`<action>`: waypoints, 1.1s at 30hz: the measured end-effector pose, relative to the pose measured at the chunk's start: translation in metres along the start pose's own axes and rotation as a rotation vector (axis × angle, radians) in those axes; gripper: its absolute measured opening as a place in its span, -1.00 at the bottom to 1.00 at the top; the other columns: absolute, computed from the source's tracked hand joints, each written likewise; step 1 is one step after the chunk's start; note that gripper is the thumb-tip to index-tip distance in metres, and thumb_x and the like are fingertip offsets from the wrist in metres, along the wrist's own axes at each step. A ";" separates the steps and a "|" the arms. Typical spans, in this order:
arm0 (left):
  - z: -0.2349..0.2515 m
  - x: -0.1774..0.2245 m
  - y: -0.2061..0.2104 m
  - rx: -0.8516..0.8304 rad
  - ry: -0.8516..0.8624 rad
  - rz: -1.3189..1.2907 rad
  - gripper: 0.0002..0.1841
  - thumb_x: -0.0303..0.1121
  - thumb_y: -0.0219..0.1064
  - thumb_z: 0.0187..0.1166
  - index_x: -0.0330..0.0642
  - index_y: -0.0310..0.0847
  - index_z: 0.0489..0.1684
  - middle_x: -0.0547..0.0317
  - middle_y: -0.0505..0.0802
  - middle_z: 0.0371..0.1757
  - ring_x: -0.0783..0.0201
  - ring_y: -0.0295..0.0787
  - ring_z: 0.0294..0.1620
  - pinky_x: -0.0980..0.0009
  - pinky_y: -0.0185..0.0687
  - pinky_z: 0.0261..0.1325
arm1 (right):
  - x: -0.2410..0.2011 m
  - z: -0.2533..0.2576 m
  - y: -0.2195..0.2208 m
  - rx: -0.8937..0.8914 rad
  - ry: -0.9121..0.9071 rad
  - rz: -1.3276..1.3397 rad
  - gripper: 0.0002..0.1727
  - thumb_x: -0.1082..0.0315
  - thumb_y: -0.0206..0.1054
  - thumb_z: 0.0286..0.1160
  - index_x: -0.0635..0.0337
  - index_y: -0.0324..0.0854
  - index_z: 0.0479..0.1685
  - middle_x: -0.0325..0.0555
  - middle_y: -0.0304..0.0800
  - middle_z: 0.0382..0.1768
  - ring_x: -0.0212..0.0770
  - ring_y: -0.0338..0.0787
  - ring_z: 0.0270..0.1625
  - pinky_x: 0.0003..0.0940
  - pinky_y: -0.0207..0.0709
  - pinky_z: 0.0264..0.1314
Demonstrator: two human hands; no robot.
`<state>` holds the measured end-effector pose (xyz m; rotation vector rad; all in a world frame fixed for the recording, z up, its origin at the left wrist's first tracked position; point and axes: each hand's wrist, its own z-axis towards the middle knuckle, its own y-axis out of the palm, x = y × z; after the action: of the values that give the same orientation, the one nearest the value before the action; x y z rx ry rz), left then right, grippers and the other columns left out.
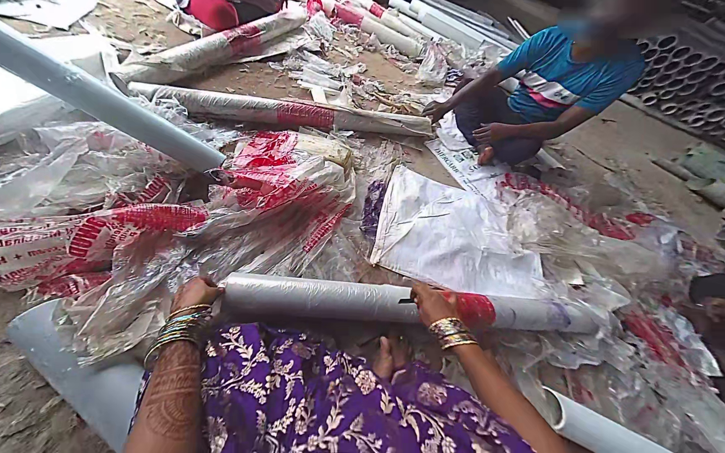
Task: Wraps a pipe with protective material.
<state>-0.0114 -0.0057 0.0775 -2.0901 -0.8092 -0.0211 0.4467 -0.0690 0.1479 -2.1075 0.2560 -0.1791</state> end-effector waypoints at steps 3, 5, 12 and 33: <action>0.005 0.002 0.002 -0.011 0.023 0.004 -0.58 -0.24 0.35 0.71 -0.46 0.63 0.30 -0.51 0.67 0.43 -0.37 0.52 0.59 -0.30 0.27 0.62 | 0.004 0.007 0.013 -0.025 0.012 0.040 -0.61 0.37 0.09 0.80 0.14 0.57 0.50 0.16 0.70 0.45 0.19 0.58 0.60 0.49 -0.09 0.72; 0.012 -0.001 0.007 -0.037 0.037 0.008 -0.56 -0.23 0.27 0.76 -0.47 0.58 0.36 -0.51 0.68 0.42 -0.37 0.56 0.54 -0.32 0.30 0.58 | 0.005 0.009 0.015 -0.007 0.012 0.063 -0.62 0.36 0.07 0.81 0.15 0.57 0.49 0.15 0.70 0.45 0.17 0.58 0.61 0.47 -0.09 0.72; 0.017 -0.002 0.012 -0.115 0.067 0.029 -0.56 -0.27 0.10 0.86 -0.53 0.42 0.45 -0.58 0.66 0.39 -0.41 0.59 0.50 -0.34 0.34 0.53 | 0.012 0.018 0.020 0.120 -0.005 0.149 -0.61 0.33 0.04 0.82 0.22 0.60 0.46 0.15 0.68 0.48 0.16 0.57 0.61 0.43 0.03 0.67; 0.016 -0.005 0.016 0.084 0.038 -0.224 -0.58 -0.31 0.39 0.67 -0.50 0.63 0.32 -0.54 0.74 0.31 -0.39 0.66 0.41 -0.30 0.37 0.53 | 0.020 0.030 0.052 0.129 -0.132 0.269 -0.51 0.49 -0.05 0.80 0.42 0.34 0.66 0.25 0.39 0.71 0.18 0.58 0.62 0.03 0.36 0.69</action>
<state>-0.0108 -0.0030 0.0539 -1.9067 -0.9999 -0.1456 0.4674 -0.0765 0.0882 -1.9256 0.4330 0.0997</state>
